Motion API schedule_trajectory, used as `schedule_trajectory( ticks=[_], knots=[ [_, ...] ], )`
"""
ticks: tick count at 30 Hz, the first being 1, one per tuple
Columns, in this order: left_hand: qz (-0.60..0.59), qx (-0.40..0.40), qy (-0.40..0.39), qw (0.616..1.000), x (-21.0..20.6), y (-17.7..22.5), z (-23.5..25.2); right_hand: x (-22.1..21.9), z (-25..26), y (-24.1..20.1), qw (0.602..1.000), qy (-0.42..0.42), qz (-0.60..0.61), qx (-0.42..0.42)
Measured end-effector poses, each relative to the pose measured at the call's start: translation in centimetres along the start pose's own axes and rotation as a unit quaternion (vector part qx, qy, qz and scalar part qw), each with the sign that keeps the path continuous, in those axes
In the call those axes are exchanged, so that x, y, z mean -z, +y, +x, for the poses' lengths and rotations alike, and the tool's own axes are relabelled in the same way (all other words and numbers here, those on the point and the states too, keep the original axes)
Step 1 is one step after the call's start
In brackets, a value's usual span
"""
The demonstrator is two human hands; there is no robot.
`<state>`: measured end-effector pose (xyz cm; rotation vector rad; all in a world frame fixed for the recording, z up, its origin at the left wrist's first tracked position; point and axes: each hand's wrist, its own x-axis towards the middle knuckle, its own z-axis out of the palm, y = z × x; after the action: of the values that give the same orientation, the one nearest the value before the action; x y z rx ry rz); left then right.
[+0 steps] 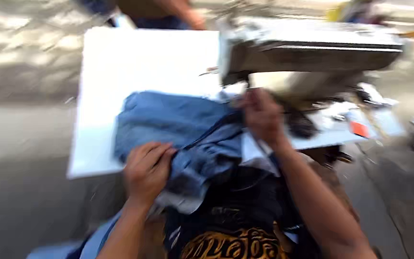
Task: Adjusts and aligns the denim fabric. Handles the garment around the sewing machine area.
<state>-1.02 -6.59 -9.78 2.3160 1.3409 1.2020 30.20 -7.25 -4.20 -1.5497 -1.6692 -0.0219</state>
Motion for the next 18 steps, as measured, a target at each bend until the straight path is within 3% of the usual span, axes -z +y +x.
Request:
schedule_trajectory(
  ticks=[2,4,6,8,11,15,18],
  knots=[
    [-0.043,0.013,0.006,0.999,-1.5,-1.1,1.4,1.9,0.8,-1.2,0.992,0.038,0.120,0.015],
    [-0.086,0.024,-0.002,0.996,-1.8,-1.4,1.4,2.0,-0.7,-5.4,0.942,0.064,0.330,-0.011],
    [-0.129,0.032,-0.002,0.991,-1.5,-0.9,1.1,0.1,-3.2,-9.6,0.883,-0.012,0.463,-0.076],
    [-0.170,0.033,0.000,0.985,-0.9,-0.6,0.9,-4.2,-5.4,-9.7,0.860,-0.057,0.490,-0.129],
    [-0.181,0.047,-0.019,0.982,-0.3,-1.0,0.3,-8.7,-7.6,-6.5,0.868,-0.024,0.464,-0.176],
    [-0.019,0.076,0.047,0.996,0.6,-0.7,-0.3,-8.9,-7.9,-6.2,0.867,-0.018,0.467,-0.172],
    [0.041,0.078,0.069,0.994,2.6,2.0,0.5,-8.8,-7.7,-6.3,0.860,-0.015,0.481,-0.171]
  ],
)
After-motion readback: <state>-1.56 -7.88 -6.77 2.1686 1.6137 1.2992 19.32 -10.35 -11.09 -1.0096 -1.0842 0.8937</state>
